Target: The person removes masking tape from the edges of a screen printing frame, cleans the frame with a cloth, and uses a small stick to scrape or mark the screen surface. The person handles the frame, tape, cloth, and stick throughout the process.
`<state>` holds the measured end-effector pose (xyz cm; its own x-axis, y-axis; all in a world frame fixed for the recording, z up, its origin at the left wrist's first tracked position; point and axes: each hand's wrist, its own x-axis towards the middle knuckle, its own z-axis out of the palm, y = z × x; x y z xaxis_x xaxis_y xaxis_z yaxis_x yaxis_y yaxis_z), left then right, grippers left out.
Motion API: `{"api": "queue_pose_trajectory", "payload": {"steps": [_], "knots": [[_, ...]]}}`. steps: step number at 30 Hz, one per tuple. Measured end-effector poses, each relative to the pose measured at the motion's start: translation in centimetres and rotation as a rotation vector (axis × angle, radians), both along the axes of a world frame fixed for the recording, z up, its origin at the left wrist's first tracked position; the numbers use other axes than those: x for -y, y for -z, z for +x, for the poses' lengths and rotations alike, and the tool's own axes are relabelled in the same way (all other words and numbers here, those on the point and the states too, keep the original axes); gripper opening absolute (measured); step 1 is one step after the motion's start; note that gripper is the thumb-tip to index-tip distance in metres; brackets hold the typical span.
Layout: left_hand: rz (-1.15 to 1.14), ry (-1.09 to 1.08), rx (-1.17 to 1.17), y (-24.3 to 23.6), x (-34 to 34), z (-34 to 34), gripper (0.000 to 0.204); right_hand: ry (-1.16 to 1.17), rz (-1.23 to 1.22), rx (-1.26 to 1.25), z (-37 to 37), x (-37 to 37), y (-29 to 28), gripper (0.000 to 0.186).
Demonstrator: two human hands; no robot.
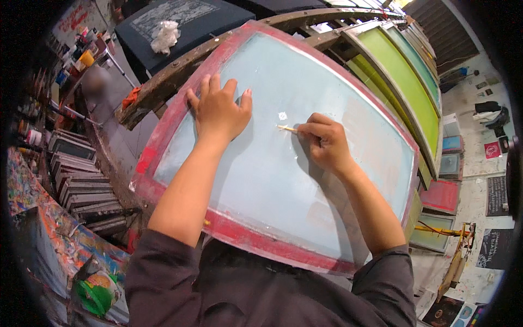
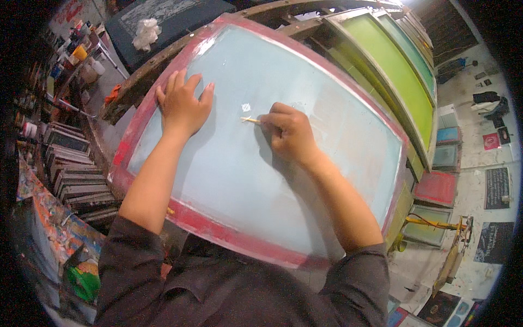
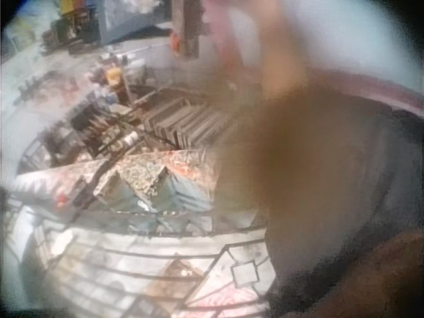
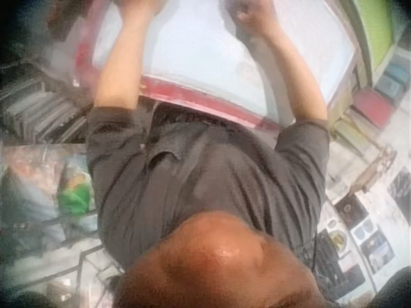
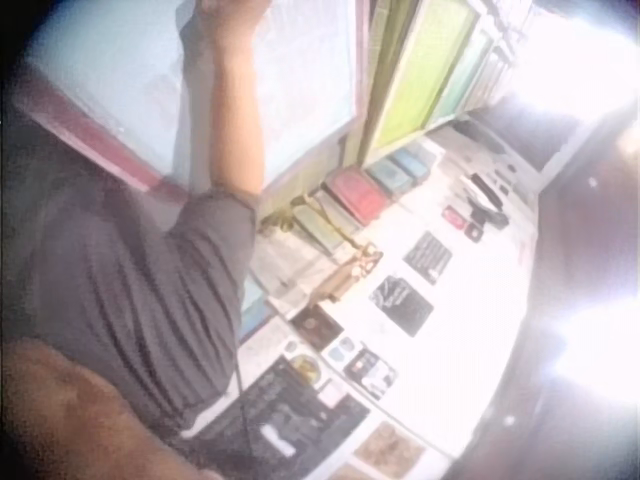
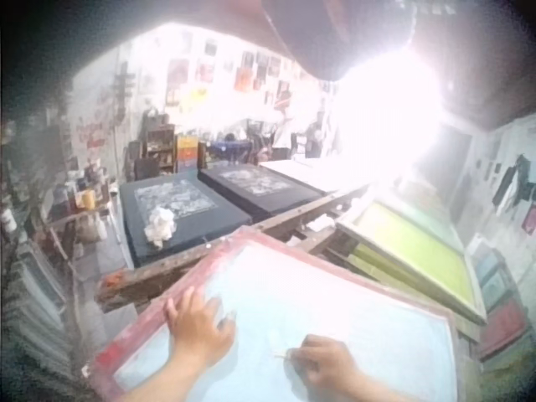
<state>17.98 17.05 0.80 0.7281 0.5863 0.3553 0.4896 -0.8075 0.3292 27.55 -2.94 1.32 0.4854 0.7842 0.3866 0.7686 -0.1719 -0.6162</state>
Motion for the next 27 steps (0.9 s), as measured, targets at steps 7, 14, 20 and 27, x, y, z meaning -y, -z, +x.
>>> {"api": "queue_pose_trajectory", "payload": {"steps": [7,14,20,27], "knots": [[0.033,0.028,0.102,0.58,-0.06,-0.10,0.038,-0.012,0.001,0.032,-0.39,-0.15,-0.35,0.021],[-0.010,0.017,0.041,0.23,0.02,0.00,0.038,0.003,0.043,0.063,-0.69,-0.36,0.03,0.017],[0.045,0.013,0.037,0.47,-0.05,0.13,0.038,-0.054,0.070,0.084,-0.19,-0.56,-0.07,0.018],[0.044,0.051,0.116,0.90,-0.22,0.26,0.036,-0.039,0.025,0.157,-0.38,-0.53,0.19,0.020]]}}
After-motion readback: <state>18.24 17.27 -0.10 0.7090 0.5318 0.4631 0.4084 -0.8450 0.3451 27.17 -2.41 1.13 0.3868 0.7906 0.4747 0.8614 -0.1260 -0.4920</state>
